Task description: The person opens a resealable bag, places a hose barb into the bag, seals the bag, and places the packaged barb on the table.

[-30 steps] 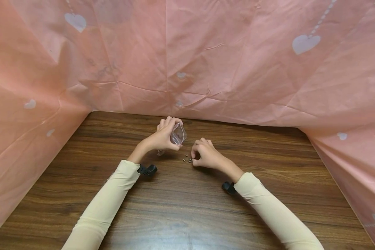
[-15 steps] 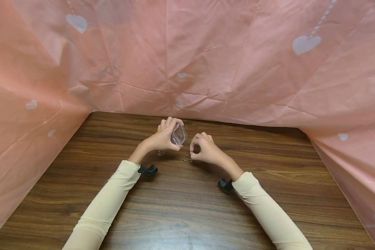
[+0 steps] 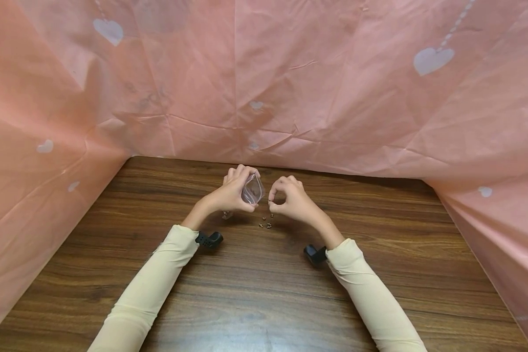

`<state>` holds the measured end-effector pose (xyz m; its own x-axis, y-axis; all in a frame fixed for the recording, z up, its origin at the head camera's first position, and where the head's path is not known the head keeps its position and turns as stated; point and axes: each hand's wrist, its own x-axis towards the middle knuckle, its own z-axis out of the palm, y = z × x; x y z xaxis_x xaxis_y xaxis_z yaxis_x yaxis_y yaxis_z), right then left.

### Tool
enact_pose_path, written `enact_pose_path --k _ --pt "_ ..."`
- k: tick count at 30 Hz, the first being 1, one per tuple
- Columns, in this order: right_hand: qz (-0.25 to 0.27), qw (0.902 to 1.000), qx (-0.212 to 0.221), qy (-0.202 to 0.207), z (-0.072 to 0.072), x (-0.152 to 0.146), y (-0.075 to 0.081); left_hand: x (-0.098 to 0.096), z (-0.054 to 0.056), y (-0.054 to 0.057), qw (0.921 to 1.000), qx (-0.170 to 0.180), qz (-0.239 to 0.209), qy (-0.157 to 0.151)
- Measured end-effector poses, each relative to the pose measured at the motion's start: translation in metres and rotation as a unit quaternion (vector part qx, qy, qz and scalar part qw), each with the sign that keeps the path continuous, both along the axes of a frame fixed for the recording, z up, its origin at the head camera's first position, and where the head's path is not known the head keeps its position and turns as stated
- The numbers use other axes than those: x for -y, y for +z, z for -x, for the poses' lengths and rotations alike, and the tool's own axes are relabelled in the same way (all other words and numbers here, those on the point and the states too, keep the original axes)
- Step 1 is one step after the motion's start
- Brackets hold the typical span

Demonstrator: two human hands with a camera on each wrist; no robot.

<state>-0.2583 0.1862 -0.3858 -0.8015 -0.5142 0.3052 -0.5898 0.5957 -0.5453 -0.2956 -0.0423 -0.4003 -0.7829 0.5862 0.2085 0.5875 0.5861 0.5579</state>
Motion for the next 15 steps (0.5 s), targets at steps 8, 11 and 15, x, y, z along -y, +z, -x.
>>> enact_pose_path --k 8,11,15 --pt "0.025 0.9996 -0.013 -0.01 0.005 0.0 0.009 0.0 0.0 -0.001 1.0 0.004 -0.005 -0.003" --pt "0.032 0.9993 -0.013 -0.011 0.006 0.0 0.011 0.0 0.001 -0.001 1.0 0.004 -0.005 -0.002" --pt "0.041 0.999 -0.016 -0.005 0.006 0.001 0.014 0.0 0.001 -0.001 1.0 0.006 -0.004 0.0"
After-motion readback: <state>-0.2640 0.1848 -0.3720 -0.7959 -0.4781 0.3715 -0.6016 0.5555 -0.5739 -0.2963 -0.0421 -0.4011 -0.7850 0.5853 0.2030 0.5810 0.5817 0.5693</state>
